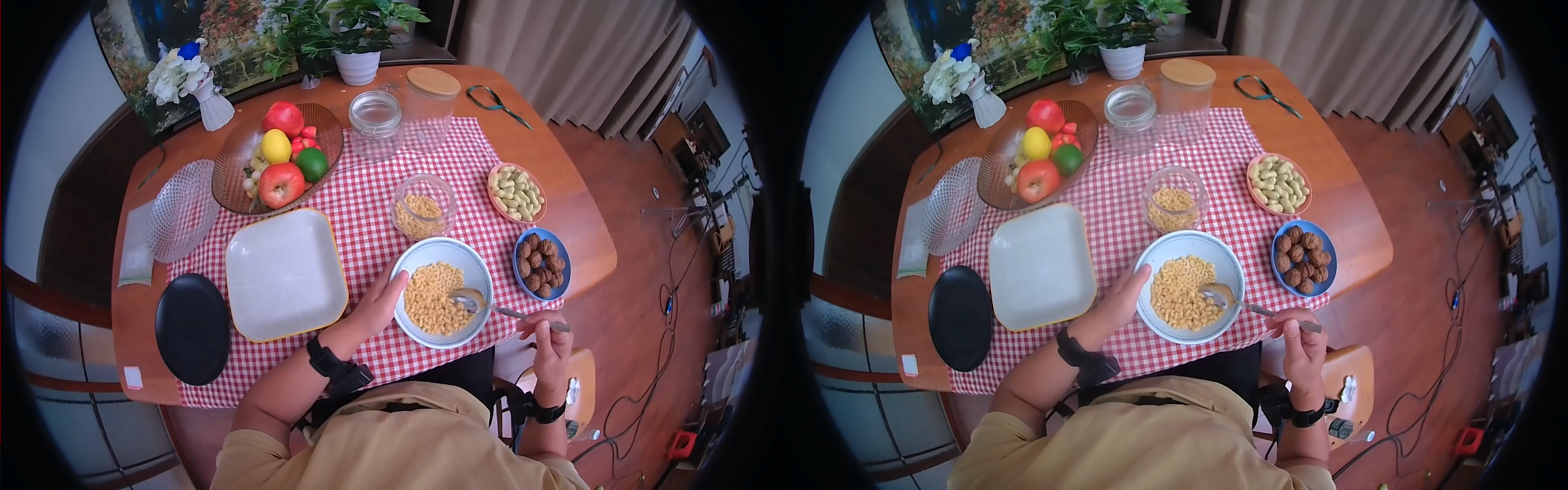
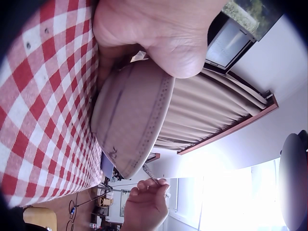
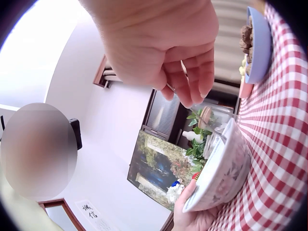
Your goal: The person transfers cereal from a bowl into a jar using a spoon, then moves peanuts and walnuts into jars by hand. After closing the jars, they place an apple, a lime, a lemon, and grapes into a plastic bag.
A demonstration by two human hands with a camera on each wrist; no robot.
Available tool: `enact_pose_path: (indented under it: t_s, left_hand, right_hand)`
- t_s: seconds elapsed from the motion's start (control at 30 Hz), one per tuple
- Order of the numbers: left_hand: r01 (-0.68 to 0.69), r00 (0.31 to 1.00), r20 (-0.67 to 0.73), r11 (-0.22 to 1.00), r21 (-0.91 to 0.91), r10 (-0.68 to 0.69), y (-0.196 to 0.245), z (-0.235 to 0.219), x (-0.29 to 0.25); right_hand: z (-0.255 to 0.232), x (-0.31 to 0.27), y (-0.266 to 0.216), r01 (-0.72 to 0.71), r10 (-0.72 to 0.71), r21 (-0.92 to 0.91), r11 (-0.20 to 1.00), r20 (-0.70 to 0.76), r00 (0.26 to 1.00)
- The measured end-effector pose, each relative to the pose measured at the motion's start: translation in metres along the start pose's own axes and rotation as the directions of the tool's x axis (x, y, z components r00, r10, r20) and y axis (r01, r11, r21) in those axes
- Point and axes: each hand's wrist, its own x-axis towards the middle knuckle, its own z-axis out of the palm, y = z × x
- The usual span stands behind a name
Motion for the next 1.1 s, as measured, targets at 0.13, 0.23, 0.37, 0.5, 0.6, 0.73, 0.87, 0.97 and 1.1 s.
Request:
enact_pose_path:
  t_s: [0.13, 0.23, 0.37, 0.5, 0.6, 0.73, 0.87, 0.97, 1.1]
  left_hand:
    - [-0.016, 1.0, -0.013, 0.999, 0.03, 0.016, 0.006, 0.003, -0.002]
    - [-0.006, 1.0, -0.011, 1.0, 0.022, 0.006, 0.006, 0.002, -0.002]
    - [-0.023, 1.0, -0.003, 1.0, 0.021, 0.023, 0.001, 0.0, 0.0]
    - [-0.032, 0.999, 0.003, 0.999, 0.021, 0.032, 0.0, -0.001, 0.0]
    - [-0.026, 1.0, -0.001, 0.999, 0.019, 0.026, 0.001, 0.0, 0.0]
    - [-0.008, 1.0, -0.003, 1.0, 0.005, 0.008, -0.003, -0.002, 0.002]
    - [-0.013, 1.0, -0.013, 1.0, 0.019, 0.014, -0.005, -0.002, 0.003]
    - [0.002, 1.0, -0.011, 1.0, 0.007, -0.002, -0.005, -0.002, 0.002]
    - [-0.008, 1.0, 0.001, 1.0, 0.019, 0.008, -0.008, -0.003, 0.003]
  right_hand:
    - [0.001, -0.008, 0.03, -0.093, 0.112, 0.227, 0.969, -0.07, 0.991]
    - [0.006, -0.009, 0.042, -0.178, 0.216, 0.391, 0.903, -0.054, 0.975]
    - [0.015, -0.005, 0.046, -0.245, 0.326, 0.528, 0.813, -0.064, 0.943]
    - [0.014, 0.002, 0.044, -0.209, 0.327, 0.517, 0.83, -0.149, 0.933]
    - [0.013, 0.015, 0.035, -0.178, 0.319, 0.538, 0.824, -0.18, 0.93]
    - [0.014, 0.034, 0.029, -0.122, 0.263, 0.54, 0.832, -0.191, 0.946]
    - [0.028, 0.058, 0.01, -0.053, 0.185, 0.546, 0.836, -0.189, 0.965]
    - [0.041, 0.077, 0.0, 0.011, 0.111, 0.534, 0.845, -0.197, 0.974]
    - [0.059, 0.095, -0.007, 0.095, -0.018, 0.409, 0.907, -0.187, 0.982]
